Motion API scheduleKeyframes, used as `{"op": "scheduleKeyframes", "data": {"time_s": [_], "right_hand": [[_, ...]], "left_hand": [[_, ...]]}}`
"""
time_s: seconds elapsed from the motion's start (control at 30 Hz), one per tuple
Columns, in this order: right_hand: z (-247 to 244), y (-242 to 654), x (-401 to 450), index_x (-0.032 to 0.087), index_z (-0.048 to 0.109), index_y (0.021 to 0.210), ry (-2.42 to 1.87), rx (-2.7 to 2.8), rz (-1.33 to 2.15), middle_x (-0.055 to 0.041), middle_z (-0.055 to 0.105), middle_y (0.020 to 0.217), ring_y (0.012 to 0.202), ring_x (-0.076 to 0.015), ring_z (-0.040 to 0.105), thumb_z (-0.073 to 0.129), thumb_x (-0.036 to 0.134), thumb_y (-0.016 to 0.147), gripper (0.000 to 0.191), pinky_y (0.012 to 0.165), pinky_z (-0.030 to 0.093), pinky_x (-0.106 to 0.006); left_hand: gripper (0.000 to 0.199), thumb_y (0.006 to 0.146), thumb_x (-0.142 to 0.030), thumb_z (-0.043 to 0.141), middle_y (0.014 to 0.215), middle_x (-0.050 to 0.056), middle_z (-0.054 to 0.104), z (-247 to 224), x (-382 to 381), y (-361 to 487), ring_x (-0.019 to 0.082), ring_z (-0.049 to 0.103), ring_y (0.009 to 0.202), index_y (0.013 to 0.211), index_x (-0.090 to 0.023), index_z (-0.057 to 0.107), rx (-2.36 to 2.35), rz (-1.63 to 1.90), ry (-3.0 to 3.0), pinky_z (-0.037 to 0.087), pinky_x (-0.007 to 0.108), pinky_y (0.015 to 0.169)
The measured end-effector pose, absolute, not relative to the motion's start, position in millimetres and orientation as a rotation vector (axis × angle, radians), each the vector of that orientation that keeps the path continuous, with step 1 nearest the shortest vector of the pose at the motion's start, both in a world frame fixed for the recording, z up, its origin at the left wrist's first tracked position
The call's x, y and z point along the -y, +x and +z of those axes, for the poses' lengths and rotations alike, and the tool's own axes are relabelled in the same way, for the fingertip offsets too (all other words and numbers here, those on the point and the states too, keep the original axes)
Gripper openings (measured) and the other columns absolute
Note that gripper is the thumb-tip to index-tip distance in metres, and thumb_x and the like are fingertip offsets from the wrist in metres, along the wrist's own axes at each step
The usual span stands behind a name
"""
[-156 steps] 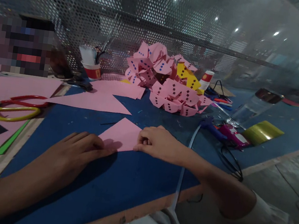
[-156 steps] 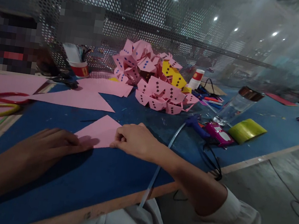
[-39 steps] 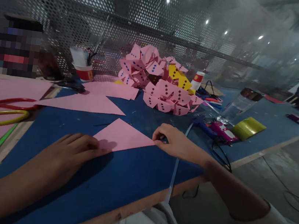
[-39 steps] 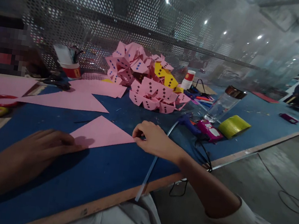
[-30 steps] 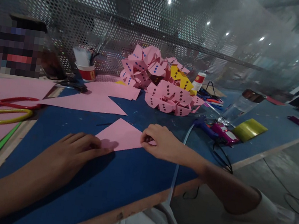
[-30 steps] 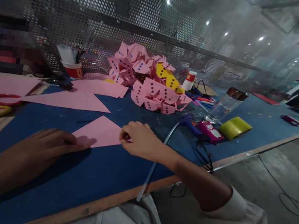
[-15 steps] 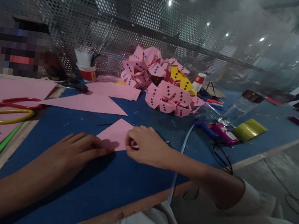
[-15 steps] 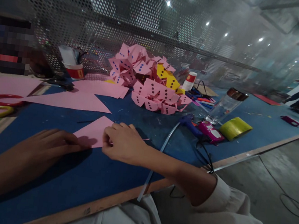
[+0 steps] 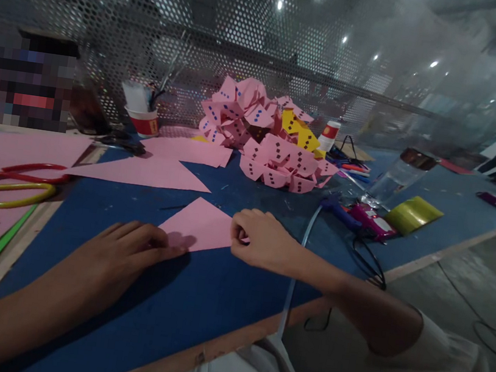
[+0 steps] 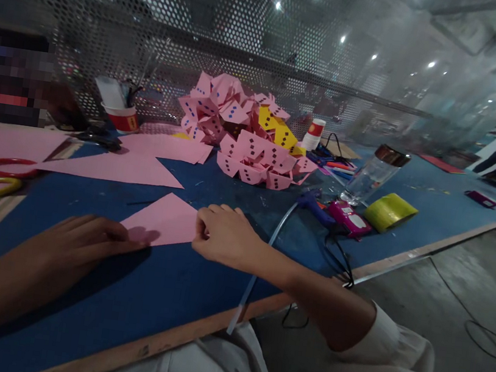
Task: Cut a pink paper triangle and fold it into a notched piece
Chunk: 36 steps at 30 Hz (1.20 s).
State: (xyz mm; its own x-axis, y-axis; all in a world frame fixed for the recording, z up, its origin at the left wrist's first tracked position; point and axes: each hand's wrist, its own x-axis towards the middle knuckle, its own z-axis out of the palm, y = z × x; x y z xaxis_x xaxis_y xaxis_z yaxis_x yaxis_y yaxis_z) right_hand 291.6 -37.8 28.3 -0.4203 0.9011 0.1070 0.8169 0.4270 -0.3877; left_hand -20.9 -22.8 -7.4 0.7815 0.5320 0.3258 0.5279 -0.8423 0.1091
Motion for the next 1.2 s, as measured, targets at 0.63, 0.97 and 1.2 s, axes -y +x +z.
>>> {"op": "scheduleKeyframes", "data": {"time_s": [0.63, 0.97, 1.2], "right_hand": [[40.5, 339.6, 49.7, 0.021, 0.062, 0.085, -1.639, 2.294, 0.472, -0.0011, 0.067, 0.093, 0.089, -0.0170, 0.056, 0.059, 0.014, 0.085, 0.007, 0.079, 0.033, -0.031], [46.6, 360.2, 51.4, 0.020, 0.065, 0.085, -1.707, 2.251, 0.464, -0.0019, 0.069, 0.093, 0.086, -0.0168, 0.059, 0.061, 0.014, 0.086, 0.007, 0.074, 0.037, -0.030], [61.9, 318.9, 47.6, 0.020, 0.069, 0.092, -1.490, 2.265, 0.525, -0.0026, 0.072, 0.100, 0.093, -0.0163, 0.062, 0.064, 0.016, 0.091, 0.006, 0.082, 0.040, -0.029]], "left_hand": [[0.051, 0.104, -0.011, 0.043, 0.120, 0.003, 0.070, -15.1, 21.0, -25.5, 0.021, 0.063, 0.103, 0.138, -0.039, 0.068, -0.879, 0.511, 2.992, 0.046, 0.034, 0.092], [0.051, 0.104, -0.009, 0.041, 0.118, 0.003, 0.070, -15.9, 20.6, -24.4, 0.020, 0.063, 0.103, 0.137, -0.038, 0.068, -0.826, 0.610, 3.007, 0.047, 0.033, 0.091], [0.051, 0.105, -0.011, 0.042, 0.119, 0.004, 0.071, -10.0, 23.1, -21.5, 0.020, 0.064, 0.102, 0.140, -0.039, 0.067, -0.866, 0.573, 2.964, 0.049, 0.033, 0.092]]}}
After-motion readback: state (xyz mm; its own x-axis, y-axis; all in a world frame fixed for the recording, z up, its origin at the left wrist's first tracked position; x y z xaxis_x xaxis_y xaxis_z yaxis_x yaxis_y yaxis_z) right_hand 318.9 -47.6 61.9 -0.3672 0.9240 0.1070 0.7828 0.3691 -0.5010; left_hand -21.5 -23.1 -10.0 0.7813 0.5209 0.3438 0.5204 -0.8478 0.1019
